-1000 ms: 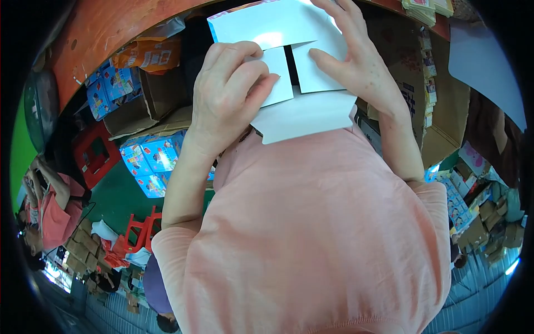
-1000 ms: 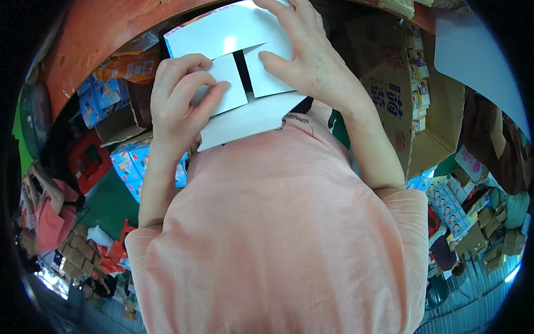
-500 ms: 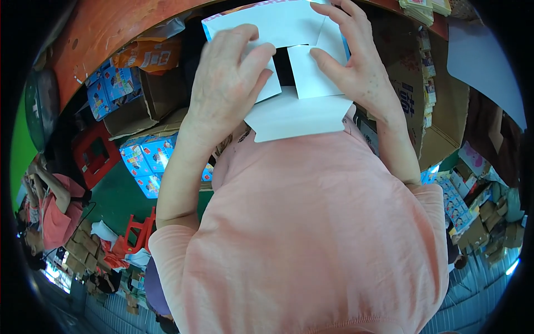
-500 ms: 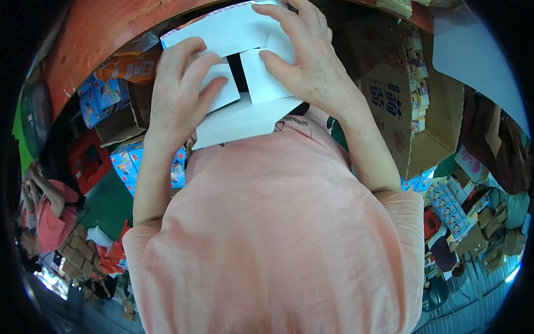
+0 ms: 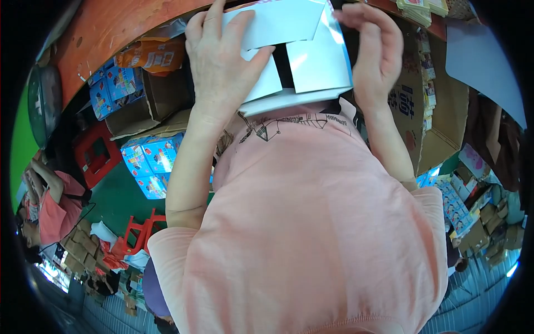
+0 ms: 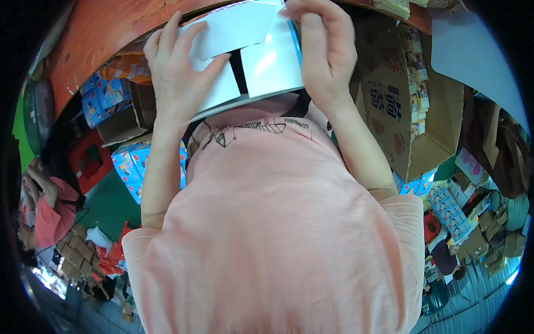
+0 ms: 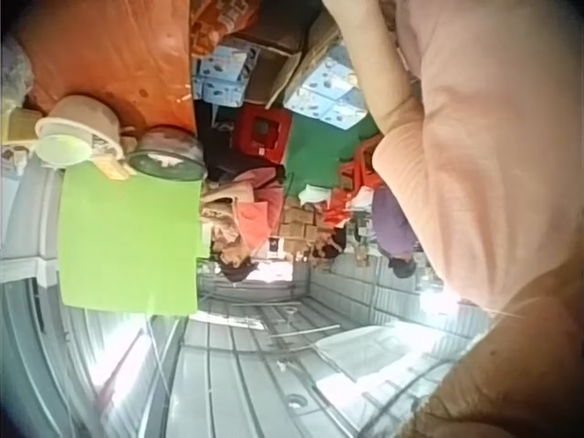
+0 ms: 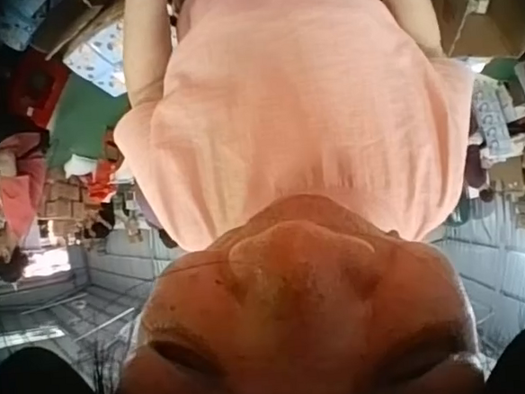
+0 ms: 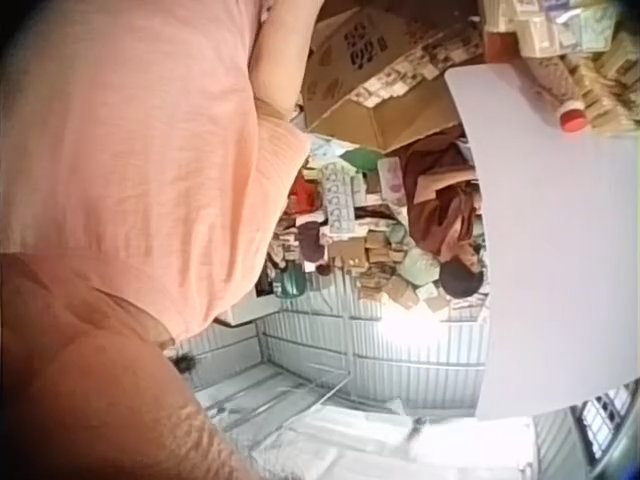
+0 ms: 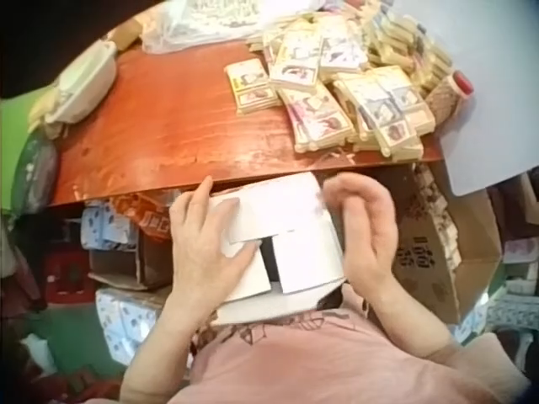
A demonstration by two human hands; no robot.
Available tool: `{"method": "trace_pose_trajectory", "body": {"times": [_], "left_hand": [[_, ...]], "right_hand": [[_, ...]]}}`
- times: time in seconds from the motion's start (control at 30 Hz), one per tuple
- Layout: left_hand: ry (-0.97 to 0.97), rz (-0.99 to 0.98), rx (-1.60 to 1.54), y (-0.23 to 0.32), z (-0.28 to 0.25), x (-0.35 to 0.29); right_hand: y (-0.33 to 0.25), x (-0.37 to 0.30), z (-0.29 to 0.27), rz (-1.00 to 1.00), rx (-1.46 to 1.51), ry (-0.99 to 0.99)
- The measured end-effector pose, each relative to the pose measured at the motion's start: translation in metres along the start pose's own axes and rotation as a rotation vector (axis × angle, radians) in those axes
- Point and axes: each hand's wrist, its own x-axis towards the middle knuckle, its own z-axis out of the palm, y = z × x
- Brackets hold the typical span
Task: Assembling white cardboard boxes and filling yellow plastic trays with small white cubes and applying labels.
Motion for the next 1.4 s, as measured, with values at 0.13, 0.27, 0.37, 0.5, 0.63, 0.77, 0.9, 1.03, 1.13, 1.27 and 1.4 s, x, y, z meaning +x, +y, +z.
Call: {"method": "trace_pose_trajectory", "body": {"times": [0.13,0.27,0.37,0.5,0.63,0.77,0.9,1.03,1.13,1.27,1.4], "left_hand": [[-0.047,-0.015,0.032,0.005,-0.005,0.002],[-0.049,-0.003,0.013,0.003,-0.007,0.005],[-0.021,0.096,0.05,0.003,-0.012,0.008],[-0.087,0.16,0.011,0.003,-0.026,0.01],[-0.19,0.158,0.055,0.009,-0.03,0.01],[0.277,0.32,-0.733,0.008,-0.009,0.013],[0.035,0.299,-0.326,0.002,0.0,0.01],[-0.339,0.316,0.114,0.026,-0.047,0.025],[-0.393,0.329,0.127,0.03,-0.05,0.028],[-0.427,0.37,0.19,0.03,-0.053,0.029],[-0.441,0.392,0.201,0.03,-0.054,0.03]], "right_hand": [[-0.046,-0.015,-0.015,-0.104,0.303,-0.444],[-0.059,-0.036,-0.015,-0.235,-0.24,-0.66],[-0.079,-0.041,-0.001,0.318,-0.204,-0.277],[-0.083,-0.024,-0.003,0.186,-0.527,-0.523],[-0.078,-0.027,-0.009,0.044,-0.577,-0.544],[-0.095,-0.023,-0.007,0.097,-0.829,-0.68],[-0.1,-0.024,-0.001,0.046,-1.045,-0.701],[-0.098,-0.022,-0.005,0.031,-1.067,-0.738],[-0.102,-0.025,-0.004,0.05,-1.077,-0.745],[-0.104,-0.025,-0.006,0.055,-1.079,-0.794],[-0.102,-0.024,-0.006,0.059,-1.102,-0.809]]}}
